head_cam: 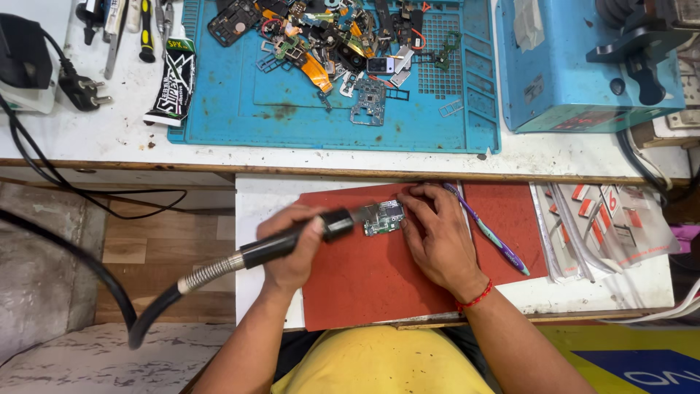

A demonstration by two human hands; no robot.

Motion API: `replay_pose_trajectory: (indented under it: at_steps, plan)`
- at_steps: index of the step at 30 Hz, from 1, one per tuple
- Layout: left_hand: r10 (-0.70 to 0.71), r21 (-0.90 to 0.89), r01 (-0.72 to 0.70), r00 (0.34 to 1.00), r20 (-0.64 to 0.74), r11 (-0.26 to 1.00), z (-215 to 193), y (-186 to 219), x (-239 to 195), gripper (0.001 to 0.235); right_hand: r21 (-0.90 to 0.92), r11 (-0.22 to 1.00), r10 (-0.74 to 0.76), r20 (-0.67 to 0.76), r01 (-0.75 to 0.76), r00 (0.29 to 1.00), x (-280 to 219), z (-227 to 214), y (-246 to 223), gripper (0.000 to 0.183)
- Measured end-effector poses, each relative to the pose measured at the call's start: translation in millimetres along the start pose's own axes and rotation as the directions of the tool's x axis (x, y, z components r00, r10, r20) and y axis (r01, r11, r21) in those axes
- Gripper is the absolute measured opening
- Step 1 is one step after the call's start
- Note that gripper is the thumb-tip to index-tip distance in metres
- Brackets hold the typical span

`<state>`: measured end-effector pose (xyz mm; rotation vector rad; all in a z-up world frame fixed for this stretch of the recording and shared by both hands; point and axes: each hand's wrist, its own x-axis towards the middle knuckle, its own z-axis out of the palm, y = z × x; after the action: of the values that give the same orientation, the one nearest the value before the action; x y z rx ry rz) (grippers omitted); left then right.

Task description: The person uses a small tool to scrape and clean the surface of a small green circuit board placed on a red mat. They then use a hot air gun to apply heat to the board, moving the nozzle over different components while holding the board steady with their other hand.

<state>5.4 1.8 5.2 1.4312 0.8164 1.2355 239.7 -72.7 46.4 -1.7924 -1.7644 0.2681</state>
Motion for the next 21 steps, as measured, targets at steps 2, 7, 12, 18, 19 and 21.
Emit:
replay_pose_trajectory:
  at_steps: [2, 7, 12, 18, 19, 21]
  plan:
    - [0.058, -0.023, -0.055, 0.987, 0.148, 0.998, -2.5, 0.2, -0.3, 0.022, -0.004, 1.0, 0.009, 0.003, -0.009, 1.0, 0.0, 0.0, 0.6, 0.037]
    - [0.035, 0.048, -0.04, 0.995, 0.095, 0.998, -2.6, 0.1, 1.1, 0.023, -0.013, 1.0, 0.006, -0.001, -0.006, 1.0, 1.1, 0.3, -0.7, 0.036]
    - [-0.002, 0.046, 0.002, 1.0, -0.004, 0.999, -0.5, -2.1, 0.9, 0.024, 0.008, 1.0, 0.008, 0.002, -0.008, 1.0, 1.9, -0.6, -1.3, 0.037]
    - [-0.053, 0.055, 0.061, 0.989, -0.14, 0.997, 2.6, -2.1, 0.2, 0.026, 0.022, 0.996, 0.092, -0.026, -0.091, 0.995, -0.1, 2.5, 0.0, 0.037]
    - [-0.058, 0.039, 0.064, 0.989, -0.133, 0.997, 3.1, -2.4, 1.0, 0.027, 0.037, 0.994, 0.103, -0.033, -0.102, 0.994, -0.4, 2.7, 1.0, 0.038]
    - [-0.028, 0.031, 0.03, 0.997, -0.065, 0.999, 3.3, -2.7, 0.3, 0.027, 0.069, 0.991, 0.122, -0.043, -0.119, 0.992, -0.6, 3.5, 3.0, 0.039]
